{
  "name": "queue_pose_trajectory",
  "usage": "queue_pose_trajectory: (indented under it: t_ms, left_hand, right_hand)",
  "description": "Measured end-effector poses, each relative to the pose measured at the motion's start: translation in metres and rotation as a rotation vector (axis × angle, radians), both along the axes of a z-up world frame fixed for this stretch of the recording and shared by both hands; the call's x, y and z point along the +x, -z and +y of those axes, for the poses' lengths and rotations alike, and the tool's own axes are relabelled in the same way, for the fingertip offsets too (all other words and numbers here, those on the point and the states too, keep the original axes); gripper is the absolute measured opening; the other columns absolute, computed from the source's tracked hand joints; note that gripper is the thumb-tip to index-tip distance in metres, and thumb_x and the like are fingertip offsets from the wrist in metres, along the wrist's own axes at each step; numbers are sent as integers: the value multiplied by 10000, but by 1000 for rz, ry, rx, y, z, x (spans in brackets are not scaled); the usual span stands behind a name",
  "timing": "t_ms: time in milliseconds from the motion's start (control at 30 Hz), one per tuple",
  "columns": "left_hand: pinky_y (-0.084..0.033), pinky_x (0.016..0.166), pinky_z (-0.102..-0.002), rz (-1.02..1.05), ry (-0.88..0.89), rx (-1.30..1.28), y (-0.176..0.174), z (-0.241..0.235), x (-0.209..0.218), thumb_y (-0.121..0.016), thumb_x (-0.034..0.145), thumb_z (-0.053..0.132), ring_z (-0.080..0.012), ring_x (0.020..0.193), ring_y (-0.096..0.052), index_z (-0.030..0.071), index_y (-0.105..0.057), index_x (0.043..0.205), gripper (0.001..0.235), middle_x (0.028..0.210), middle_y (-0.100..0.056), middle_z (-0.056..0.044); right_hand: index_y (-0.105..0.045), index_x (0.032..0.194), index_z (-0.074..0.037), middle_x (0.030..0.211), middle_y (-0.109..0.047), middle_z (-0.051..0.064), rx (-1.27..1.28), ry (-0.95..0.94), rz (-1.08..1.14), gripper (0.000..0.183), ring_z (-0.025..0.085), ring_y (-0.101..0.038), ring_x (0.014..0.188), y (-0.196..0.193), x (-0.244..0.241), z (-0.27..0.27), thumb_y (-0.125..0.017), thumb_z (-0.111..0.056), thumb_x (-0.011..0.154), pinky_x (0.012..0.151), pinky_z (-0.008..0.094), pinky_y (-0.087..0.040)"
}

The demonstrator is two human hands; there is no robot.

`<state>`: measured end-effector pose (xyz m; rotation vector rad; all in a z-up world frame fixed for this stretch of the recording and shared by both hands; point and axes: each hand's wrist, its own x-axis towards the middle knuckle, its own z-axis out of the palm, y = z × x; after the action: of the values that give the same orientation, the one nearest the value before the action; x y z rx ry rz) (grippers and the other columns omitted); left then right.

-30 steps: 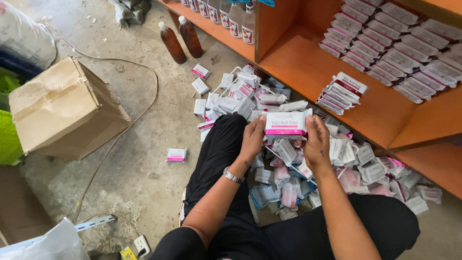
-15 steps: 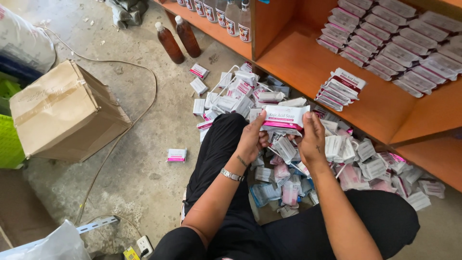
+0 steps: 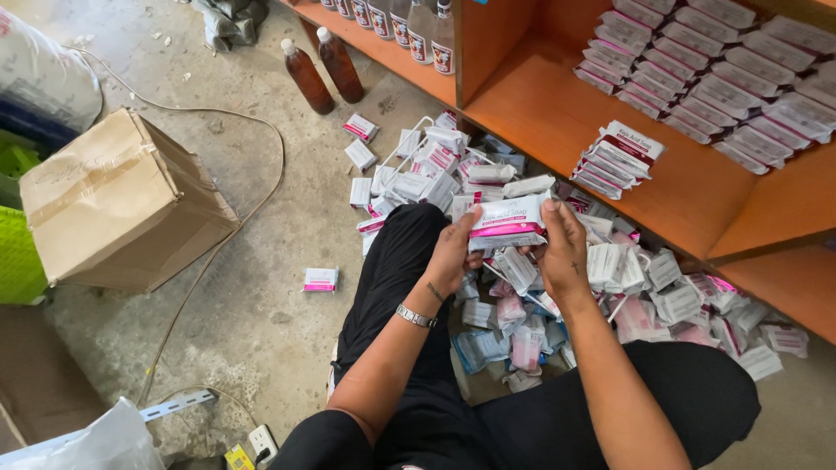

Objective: Sorting and stacking individual bars of packaged soap from a pile on the floor onto a wooden shelf.

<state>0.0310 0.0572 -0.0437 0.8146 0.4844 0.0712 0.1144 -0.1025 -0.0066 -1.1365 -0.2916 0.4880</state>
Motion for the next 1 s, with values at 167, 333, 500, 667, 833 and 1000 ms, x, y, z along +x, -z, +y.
queue_pose_trajectory:
  t_ms: [167, 333, 500, 667, 833, 1000]
  left_hand:
    - [-327, 448, -224, -4, -66, -20, 0, 1, -1, -635, 980, 374, -62, 510, -436, 78, -673, 949, 300, 703, -608, 26]
    - [-352, 466, -225, -183, -106, -217, 8, 6, 3, -625, 1071, 365, -44, 511, -430, 101, -646, 979, 280, 737, -601, 47]
    - [-308, 467, -194, -124, -183, 99, -14, 4, 0, -514, 1048, 339, -14, 561, -444, 133, -654, 926, 277, 740, -615, 70]
    - [-319, 480, -192, -237, -342, 414, 25, 13, 7, -553, 1121, 310, 10, 584, -414, 125, -569, 818, 355, 710, -536, 92]
    - [-350, 600, -179, -413, -403, 504, 4, 13, 4, -611, 1207, 252, 42, 727, -399, 114, -524, 817, 423, 769, -485, 115]
    - [-472, 564, -194, -384, -367, 227, -25, 13, -6, -579, 1105, 270, 1, 680, -590, 88, -644, 946, 251, 826, -644, 66]
  right_hand:
    - [-611, 1050, -90, 900, -667, 18, -8, -6, 12, 278, 96, -621, 742, 10, 2, -1, -510, -340, 1116, 612, 268, -514]
    - [-611, 1057, -96, 951, -688, 16, 54, -35, 78, 273, 101, -648, 793, 11, 3, 2, -500, -340, 1107, 634, 277, -541]
    - [-632, 1123, -90, 980, -693, 23, 31, -39, 89, 271, 109, -635, 805, 14, 1, 5, -523, -338, 1103, 637, 291, -527]
    - [-648, 1149, -82, 966, -705, 30, 32, -83, 176, 314, 114, -632, 783, 24, 3, 11, -513, -357, 1082, 637, 294, -532]
    - [-652, 1141, -69, 888, -663, 39, 38, -118, 306, 349, 136, -588, 690, 43, 7, 12, -522, -390, 1101, 609, 319, -537]
    - [-677, 1157, -72, 906, -696, 7, 75, -189, 240, 349, 96, -519, 642, 30, 2, 16, -503, -366, 1084, 562, 257, -436]
